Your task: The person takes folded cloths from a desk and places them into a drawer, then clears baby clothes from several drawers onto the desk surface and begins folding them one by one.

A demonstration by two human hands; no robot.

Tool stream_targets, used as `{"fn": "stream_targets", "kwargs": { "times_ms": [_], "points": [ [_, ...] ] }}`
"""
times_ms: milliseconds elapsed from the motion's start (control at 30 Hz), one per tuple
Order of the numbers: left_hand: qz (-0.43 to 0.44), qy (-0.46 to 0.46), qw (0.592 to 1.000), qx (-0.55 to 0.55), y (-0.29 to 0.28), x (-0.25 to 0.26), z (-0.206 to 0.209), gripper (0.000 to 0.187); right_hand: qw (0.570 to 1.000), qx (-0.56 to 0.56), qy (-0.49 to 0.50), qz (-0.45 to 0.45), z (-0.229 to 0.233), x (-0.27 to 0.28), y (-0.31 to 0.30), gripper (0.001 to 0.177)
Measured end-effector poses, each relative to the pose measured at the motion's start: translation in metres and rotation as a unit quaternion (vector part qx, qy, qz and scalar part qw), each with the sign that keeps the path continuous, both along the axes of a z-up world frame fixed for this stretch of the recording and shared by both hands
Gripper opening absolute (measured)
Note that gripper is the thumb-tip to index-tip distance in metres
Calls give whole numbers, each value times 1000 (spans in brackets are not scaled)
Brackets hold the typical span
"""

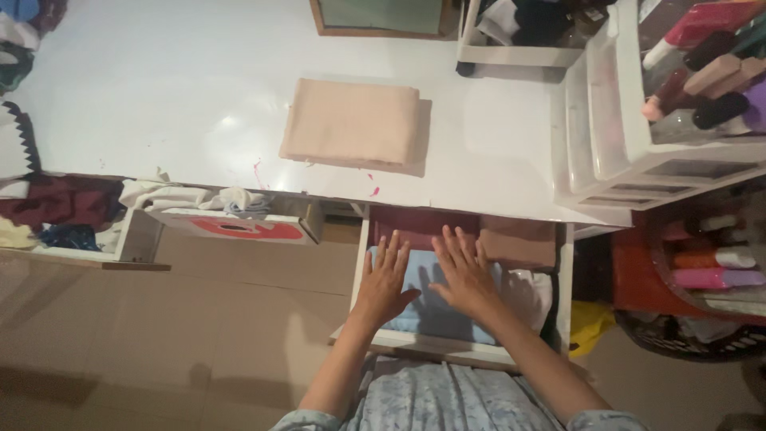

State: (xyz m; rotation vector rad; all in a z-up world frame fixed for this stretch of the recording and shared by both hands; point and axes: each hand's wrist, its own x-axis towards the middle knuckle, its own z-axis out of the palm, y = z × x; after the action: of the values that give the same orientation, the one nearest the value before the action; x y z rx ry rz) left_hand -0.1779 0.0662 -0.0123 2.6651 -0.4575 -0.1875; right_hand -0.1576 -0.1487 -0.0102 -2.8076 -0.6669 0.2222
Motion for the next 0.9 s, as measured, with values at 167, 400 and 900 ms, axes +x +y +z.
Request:
{"fn": "stream_targets", "kwargs": {
  "times_ms": [167,400,900],
  "points": [
    [20,-28,999,-13,10,8,21,109,998,53,-26,-8,20,7,12,98],
    [68,-47,996,-20,10,21,30,108,998,61,-32,15,35,21,14,98],
    [109,-54,992,-19,10,66,35,107,996,62,-32,55,46,71,17,95]
  ]
}}
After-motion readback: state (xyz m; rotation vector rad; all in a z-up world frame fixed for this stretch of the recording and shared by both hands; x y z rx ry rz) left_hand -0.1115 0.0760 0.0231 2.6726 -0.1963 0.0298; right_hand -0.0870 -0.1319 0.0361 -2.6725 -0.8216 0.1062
